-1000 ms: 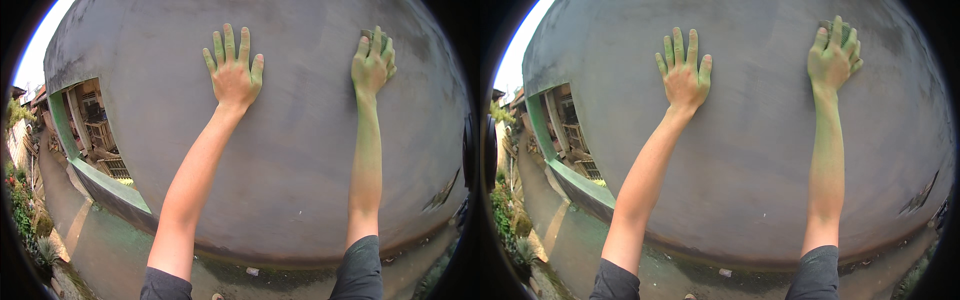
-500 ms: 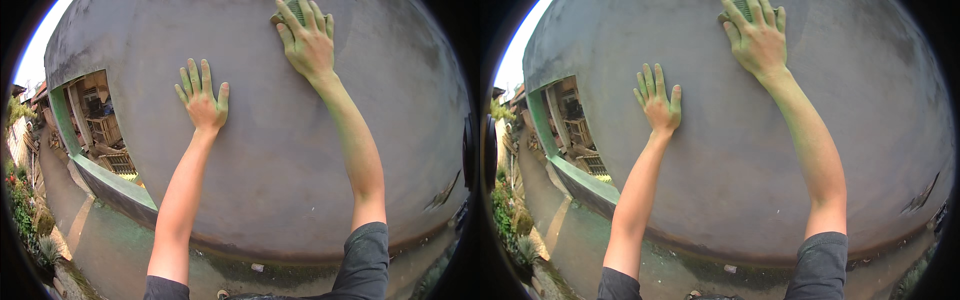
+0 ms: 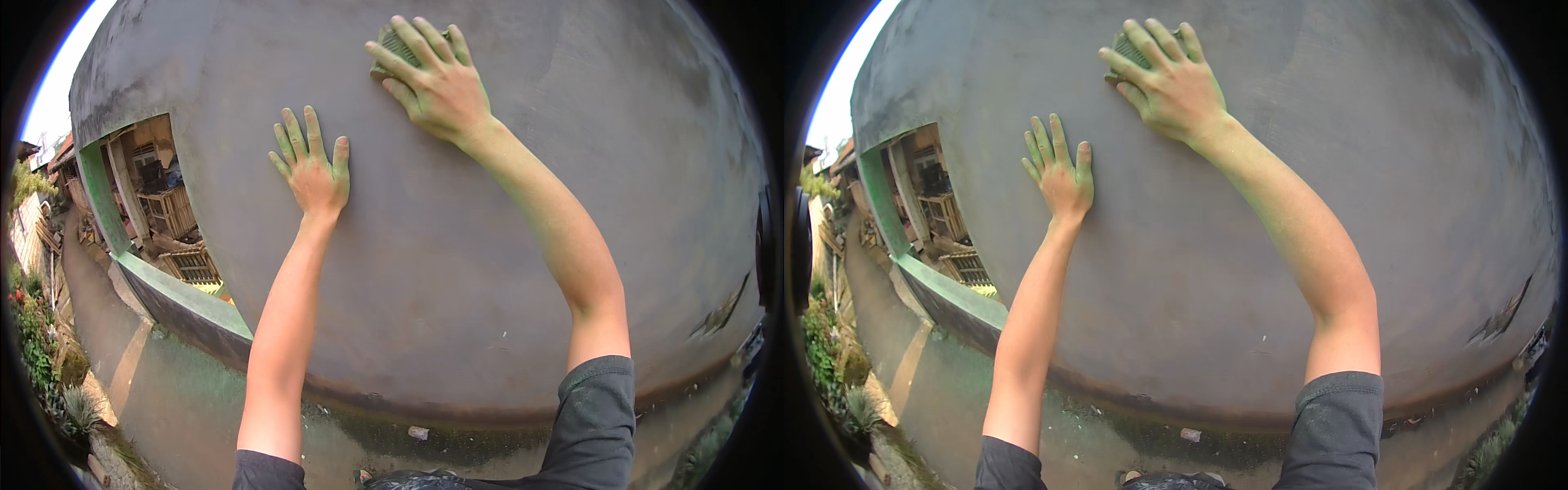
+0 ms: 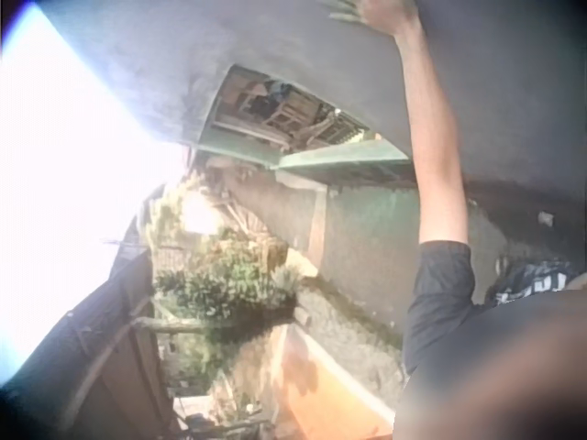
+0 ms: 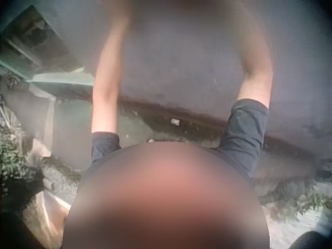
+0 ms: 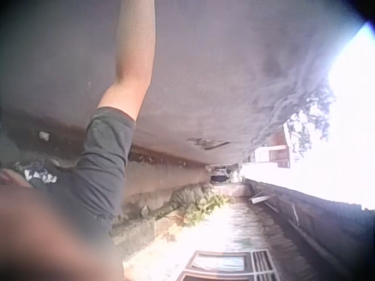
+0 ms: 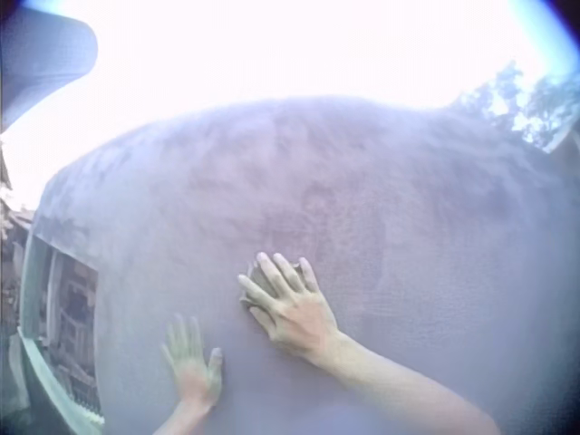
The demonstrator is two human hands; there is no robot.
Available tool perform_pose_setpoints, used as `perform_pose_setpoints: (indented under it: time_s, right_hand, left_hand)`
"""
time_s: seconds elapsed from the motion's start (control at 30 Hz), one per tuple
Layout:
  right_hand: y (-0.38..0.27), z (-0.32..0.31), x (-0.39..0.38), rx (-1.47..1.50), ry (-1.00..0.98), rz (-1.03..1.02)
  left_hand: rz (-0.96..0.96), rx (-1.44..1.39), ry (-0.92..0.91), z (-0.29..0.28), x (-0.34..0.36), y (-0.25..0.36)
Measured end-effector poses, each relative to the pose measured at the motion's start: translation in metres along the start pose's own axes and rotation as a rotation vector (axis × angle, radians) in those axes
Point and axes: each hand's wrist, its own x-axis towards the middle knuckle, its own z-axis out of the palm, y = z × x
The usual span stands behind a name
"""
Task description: The person smooths a curved exterior wall using a green sanding block held in the right hand while the left hand supports the surface. The person moves the block in circular and linear motions across the wall, working around a decorative tile inset.
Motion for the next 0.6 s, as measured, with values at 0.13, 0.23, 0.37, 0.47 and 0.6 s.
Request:
perform_pose_setpoints:
  time_s: [0.13, 0.23, 0.37, 0.47, 0.6]
  right_hand:
    - [0.041, -0.027, -0.003, 0.079, -0.068, -0.002]
    - [0.131, -0.062, 0.036, -0.225, -0.012, 0.387]
    - [0.103, -0.044, 0.045, -0.245, -0.052, 0.498]
    - [0.028, -0.021, 0.019, -0.129, 0.035, -0.023]
    - [0.058, -0.05, 0.024, 0.096, -0.083, 0.051]
  left_hand:
    - [-0.052, 0.067, -0.156, -0.03, 0.0, -0.014]
    - [-0.171, 0.026, -0.286, -0.05, 0.002, -0.016]
    - [-0.406, -0.08, -0.308, -0.046, 0.001, 0.015]
    - [-0.408, -0.186, -0.263, -0.041, -0.007, 0.05]
    - [-0.349, -0.19, -0.437, -0.067, -0.013, 0.064]
